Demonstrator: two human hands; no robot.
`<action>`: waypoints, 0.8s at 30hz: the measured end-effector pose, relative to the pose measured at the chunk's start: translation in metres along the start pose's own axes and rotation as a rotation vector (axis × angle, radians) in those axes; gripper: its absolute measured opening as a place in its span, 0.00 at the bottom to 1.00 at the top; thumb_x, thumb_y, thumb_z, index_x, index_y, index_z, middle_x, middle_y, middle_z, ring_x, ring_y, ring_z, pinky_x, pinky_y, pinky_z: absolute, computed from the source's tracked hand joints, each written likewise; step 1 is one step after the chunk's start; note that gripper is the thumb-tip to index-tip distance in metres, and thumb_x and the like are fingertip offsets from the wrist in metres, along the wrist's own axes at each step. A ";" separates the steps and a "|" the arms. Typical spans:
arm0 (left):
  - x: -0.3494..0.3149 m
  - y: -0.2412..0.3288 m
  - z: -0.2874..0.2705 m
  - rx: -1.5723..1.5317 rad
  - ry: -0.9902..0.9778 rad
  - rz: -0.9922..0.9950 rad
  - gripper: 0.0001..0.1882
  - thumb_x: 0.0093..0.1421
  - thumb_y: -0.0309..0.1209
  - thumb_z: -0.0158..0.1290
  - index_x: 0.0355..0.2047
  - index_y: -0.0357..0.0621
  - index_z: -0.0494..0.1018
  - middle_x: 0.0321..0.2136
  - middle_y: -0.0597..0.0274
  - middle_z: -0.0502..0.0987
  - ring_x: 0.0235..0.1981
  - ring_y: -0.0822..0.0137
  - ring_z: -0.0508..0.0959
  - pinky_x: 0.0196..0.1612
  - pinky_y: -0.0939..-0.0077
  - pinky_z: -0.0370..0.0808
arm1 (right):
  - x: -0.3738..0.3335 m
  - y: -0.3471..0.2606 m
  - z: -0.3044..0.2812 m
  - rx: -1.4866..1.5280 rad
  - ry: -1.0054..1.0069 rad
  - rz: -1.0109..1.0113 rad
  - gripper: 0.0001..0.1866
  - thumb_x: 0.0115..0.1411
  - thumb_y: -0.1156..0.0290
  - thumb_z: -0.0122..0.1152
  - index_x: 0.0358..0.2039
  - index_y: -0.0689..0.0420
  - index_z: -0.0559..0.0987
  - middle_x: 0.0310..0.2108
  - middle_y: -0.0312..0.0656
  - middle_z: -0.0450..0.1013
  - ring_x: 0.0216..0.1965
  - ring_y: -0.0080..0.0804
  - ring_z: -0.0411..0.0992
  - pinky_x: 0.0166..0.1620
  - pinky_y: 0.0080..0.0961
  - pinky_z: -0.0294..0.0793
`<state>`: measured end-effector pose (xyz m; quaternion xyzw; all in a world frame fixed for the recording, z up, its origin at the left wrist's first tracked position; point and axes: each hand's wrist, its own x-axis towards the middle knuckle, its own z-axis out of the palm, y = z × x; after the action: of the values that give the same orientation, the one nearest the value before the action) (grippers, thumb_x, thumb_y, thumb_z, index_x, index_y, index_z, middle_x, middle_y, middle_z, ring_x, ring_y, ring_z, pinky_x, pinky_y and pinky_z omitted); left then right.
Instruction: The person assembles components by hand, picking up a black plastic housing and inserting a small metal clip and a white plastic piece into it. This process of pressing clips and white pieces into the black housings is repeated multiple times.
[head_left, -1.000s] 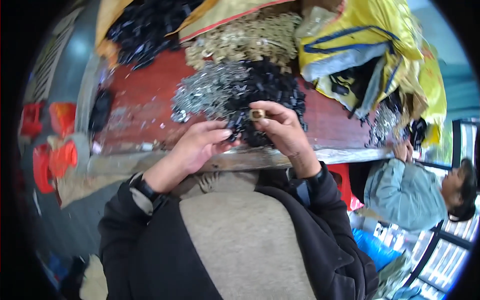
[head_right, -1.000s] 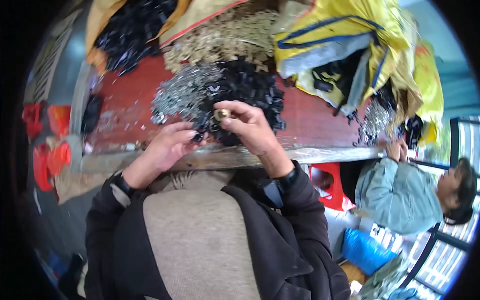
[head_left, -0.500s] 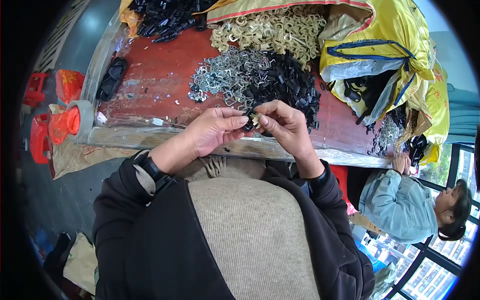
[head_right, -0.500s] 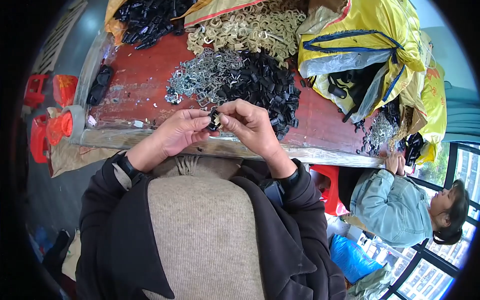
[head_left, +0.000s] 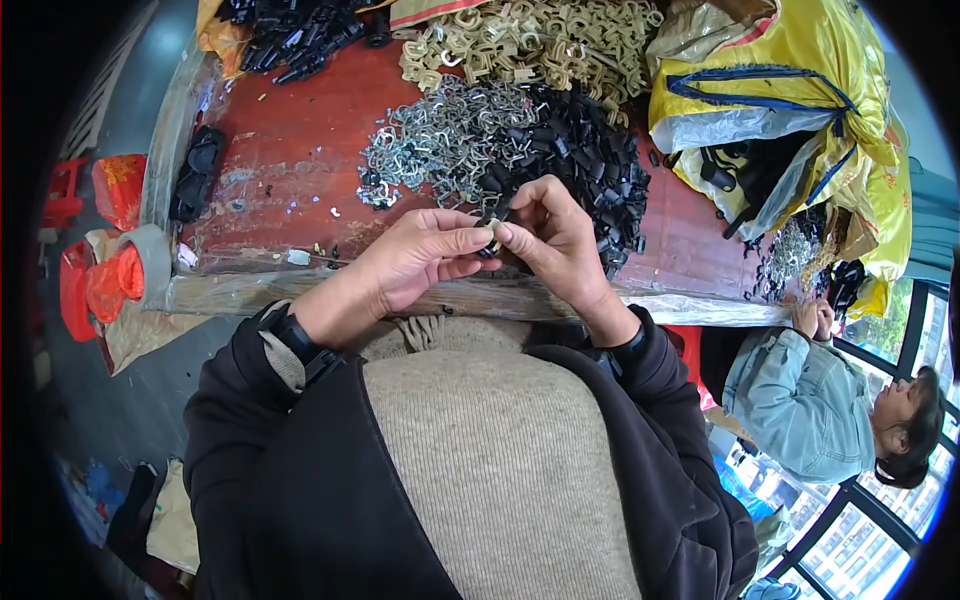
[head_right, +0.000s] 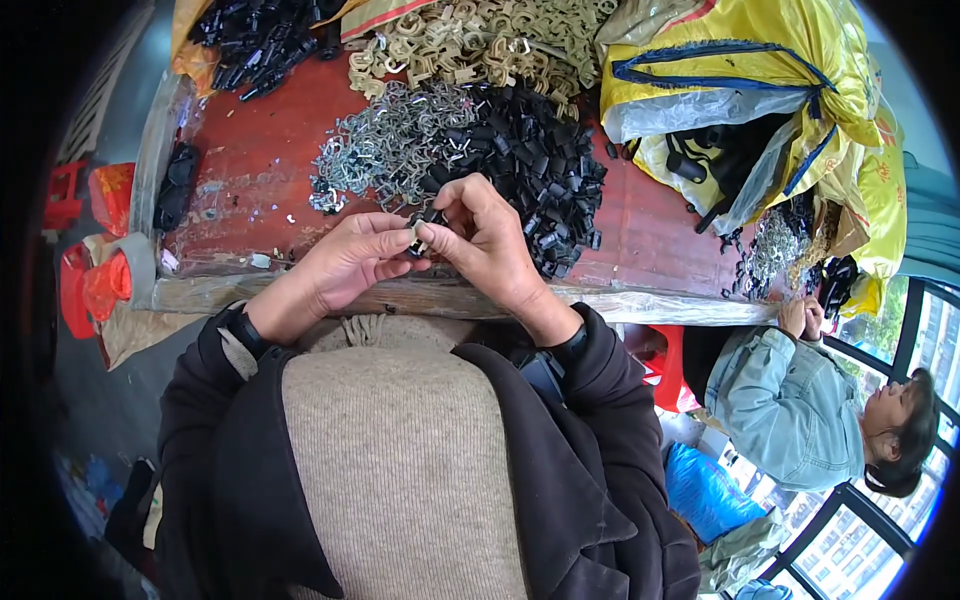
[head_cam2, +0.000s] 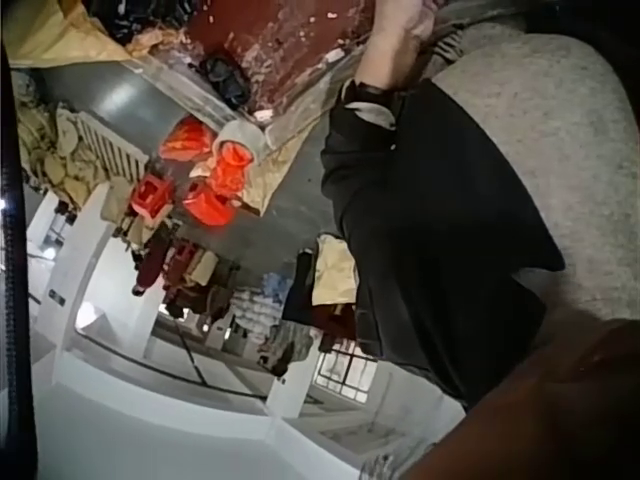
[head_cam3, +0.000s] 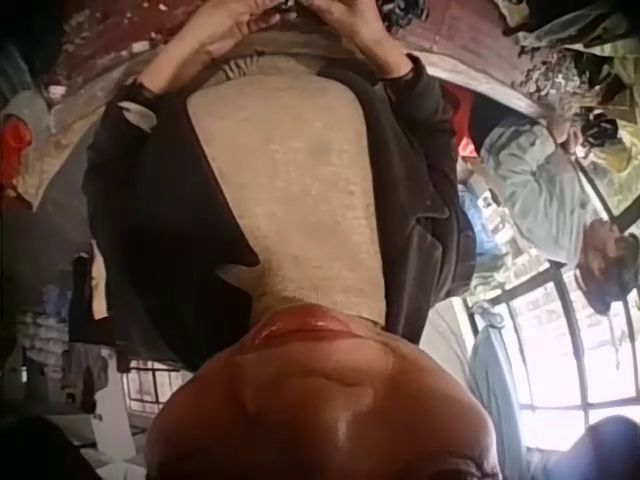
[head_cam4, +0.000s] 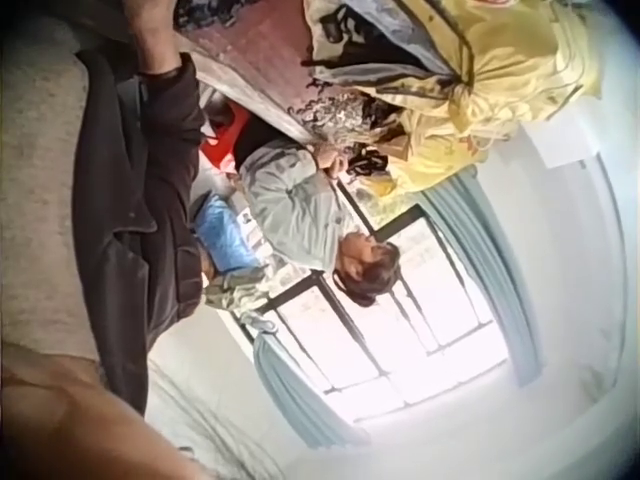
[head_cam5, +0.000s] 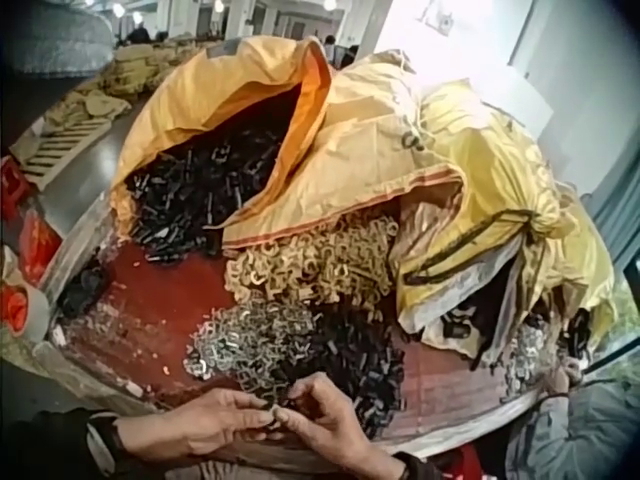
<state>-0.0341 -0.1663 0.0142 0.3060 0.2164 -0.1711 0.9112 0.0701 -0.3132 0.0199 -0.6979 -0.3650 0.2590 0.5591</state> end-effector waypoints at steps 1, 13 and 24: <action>-0.001 0.000 0.001 0.030 0.013 -0.013 0.11 0.51 0.30 0.50 0.34 0.37 0.68 0.30 0.62 0.73 0.32 0.69 0.74 0.32 0.88 0.71 | -0.002 0.001 0.001 0.094 0.007 0.071 0.07 0.49 0.73 0.56 0.26 0.61 0.69 0.22 0.33 0.59 0.21 0.13 0.58 0.22 0.09 0.57; -0.015 -0.004 0.008 0.105 0.073 0.180 0.11 0.51 0.31 0.49 0.32 0.36 0.69 0.27 0.60 0.73 0.28 0.72 0.74 0.29 0.88 0.71 | -0.010 -0.006 -0.037 -0.708 0.206 -0.296 0.04 0.46 0.77 0.56 0.24 0.60 0.70 0.21 0.38 0.64 0.20 0.28 0.65 0.23 0.18 0.63; -0.003 0.005 0.000 0.053 0.092 0.160 0.11 0.52 0.30 0.48 0.34 0.37 0.67 0.29 0.58 0.73 0.30 0.72 0.74 0.32 0.87 0.71 | 0.001 0.025 -0.056 -0.903 0.243 -0.218 0.05 0.48 0.74 0.53 0.27 0.58 0.72 0.21 0.40 0.67 0.20 0.35 0.66 0.21 0.20 0.63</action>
<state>-0.0344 -0.1620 0.0178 0.3540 0.2281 -0.0893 0.9026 0.1197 -0.3481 0.0096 -0.8539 -0.4440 -0.0692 0.2625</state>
